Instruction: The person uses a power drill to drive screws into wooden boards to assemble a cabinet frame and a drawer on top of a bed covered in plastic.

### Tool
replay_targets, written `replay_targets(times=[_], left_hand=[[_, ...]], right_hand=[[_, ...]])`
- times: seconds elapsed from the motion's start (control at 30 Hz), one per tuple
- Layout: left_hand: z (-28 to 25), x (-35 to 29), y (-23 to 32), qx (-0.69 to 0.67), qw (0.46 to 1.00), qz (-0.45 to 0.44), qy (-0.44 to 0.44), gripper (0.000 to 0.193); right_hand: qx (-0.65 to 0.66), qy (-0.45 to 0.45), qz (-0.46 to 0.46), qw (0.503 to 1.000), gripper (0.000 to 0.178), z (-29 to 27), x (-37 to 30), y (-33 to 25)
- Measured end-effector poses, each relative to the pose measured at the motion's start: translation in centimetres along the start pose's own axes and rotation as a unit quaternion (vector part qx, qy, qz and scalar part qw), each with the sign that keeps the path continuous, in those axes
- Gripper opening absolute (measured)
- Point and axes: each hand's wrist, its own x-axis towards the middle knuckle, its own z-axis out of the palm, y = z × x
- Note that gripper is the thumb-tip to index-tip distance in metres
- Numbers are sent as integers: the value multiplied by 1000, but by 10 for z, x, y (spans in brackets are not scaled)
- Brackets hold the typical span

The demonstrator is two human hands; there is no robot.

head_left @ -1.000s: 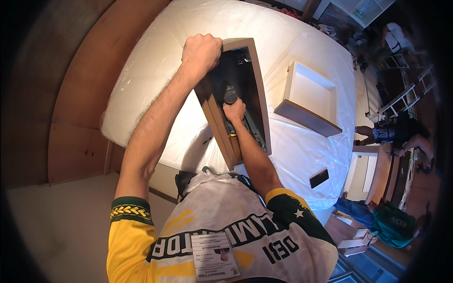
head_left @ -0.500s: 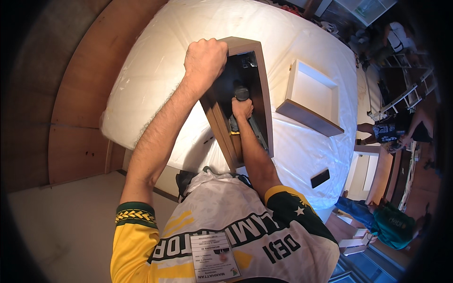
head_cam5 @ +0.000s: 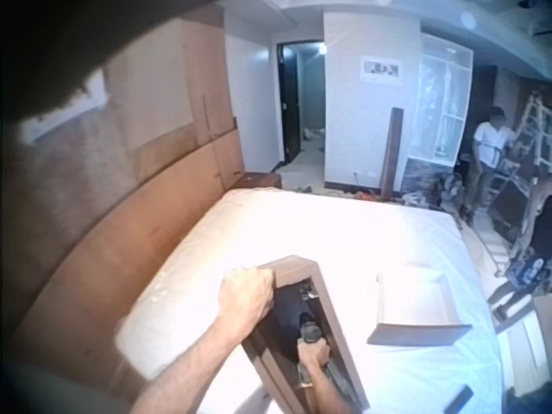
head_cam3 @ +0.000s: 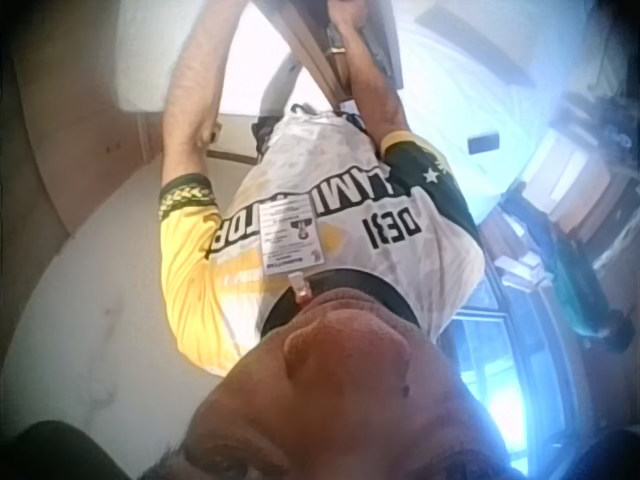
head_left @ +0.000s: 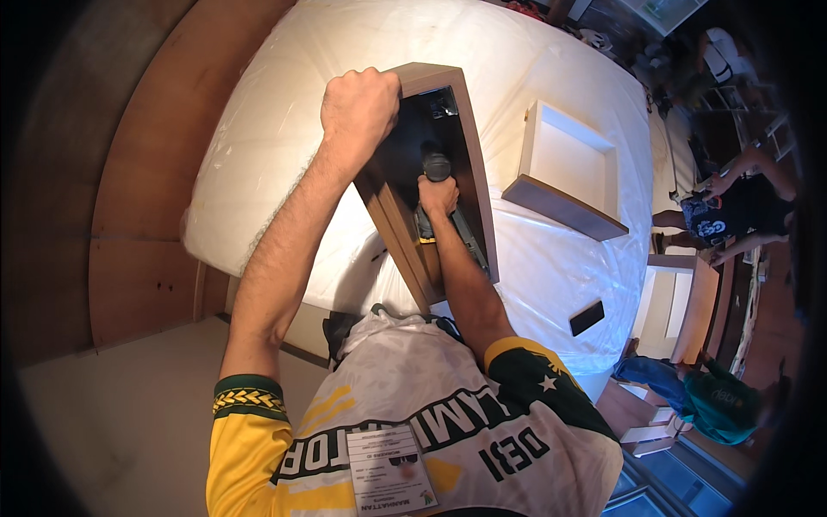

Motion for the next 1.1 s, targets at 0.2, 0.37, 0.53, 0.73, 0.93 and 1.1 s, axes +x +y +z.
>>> replay_targets(times=[0.2,0.37,0.53,0.73,0.93,1.1], left_hand=[[1,-2,0,3,1000,2,26,7],[1,-2,3,-6,1000,2,18,4],[-1,1,1,-10,999,-9,-33,13],[-3,-1,3,3,1000,-16,-15,15],[-4,0,4,-2,1000,-15,-9,17],[-4,1,2,-3,999,-12,-29,17]], right_hand=[[-13,19,4,1000,45,1,-2,-2],[-4,16,0,1000,48,4,3,2],[-3,31,11,999,47,3,0,-5],[3,48,1,999,46,14,6,1],[-13,-14,-39,999,42,-1,-2,-3],[-68,-99,-138,983,41,-12,-16,-10]])
